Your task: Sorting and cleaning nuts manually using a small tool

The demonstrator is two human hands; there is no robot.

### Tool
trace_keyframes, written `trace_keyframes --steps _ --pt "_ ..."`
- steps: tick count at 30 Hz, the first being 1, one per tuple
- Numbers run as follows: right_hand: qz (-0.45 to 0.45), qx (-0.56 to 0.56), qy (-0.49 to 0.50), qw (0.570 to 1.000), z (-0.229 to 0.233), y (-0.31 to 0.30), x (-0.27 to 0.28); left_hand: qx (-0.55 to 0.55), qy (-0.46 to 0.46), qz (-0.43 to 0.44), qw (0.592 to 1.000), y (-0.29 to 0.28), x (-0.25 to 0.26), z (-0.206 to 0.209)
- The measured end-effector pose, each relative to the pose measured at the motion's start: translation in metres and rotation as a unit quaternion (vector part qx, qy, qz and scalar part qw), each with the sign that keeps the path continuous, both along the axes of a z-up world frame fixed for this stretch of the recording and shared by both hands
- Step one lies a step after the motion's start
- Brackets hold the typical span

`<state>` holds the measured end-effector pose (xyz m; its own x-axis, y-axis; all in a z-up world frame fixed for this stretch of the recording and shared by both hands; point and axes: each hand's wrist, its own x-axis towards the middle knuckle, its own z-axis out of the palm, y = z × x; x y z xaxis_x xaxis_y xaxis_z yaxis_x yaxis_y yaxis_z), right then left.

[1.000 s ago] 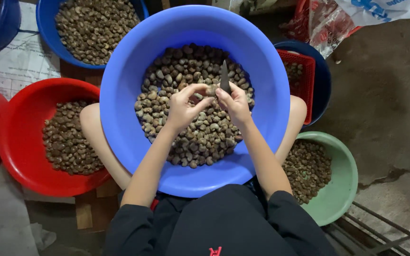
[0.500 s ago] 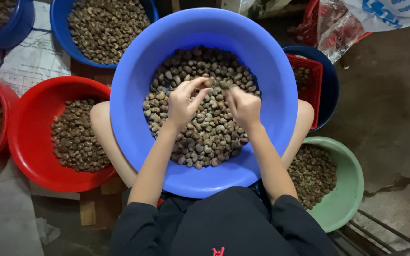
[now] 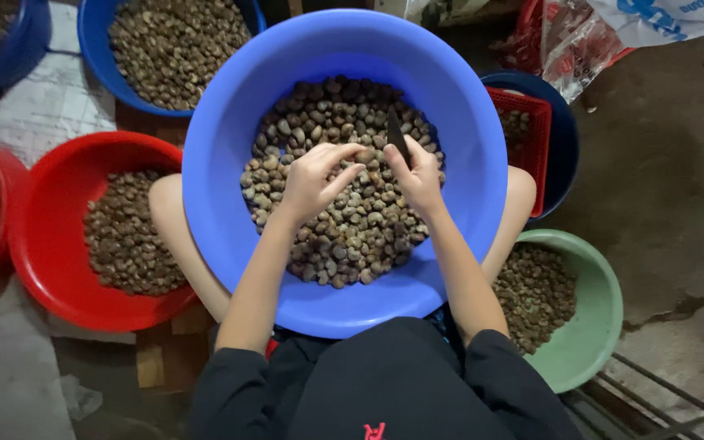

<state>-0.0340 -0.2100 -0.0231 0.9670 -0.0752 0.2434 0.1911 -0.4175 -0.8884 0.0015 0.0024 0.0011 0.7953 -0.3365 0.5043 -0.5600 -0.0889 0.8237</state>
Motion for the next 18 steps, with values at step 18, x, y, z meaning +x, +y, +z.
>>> trace_keyframes --steps 18 --pt "-0.014 -0.312 -0.107 0.944 -0.001 0.008 -0.003 0.099 -0.007 0.011 0.995 0.012 0.005 -0.023"
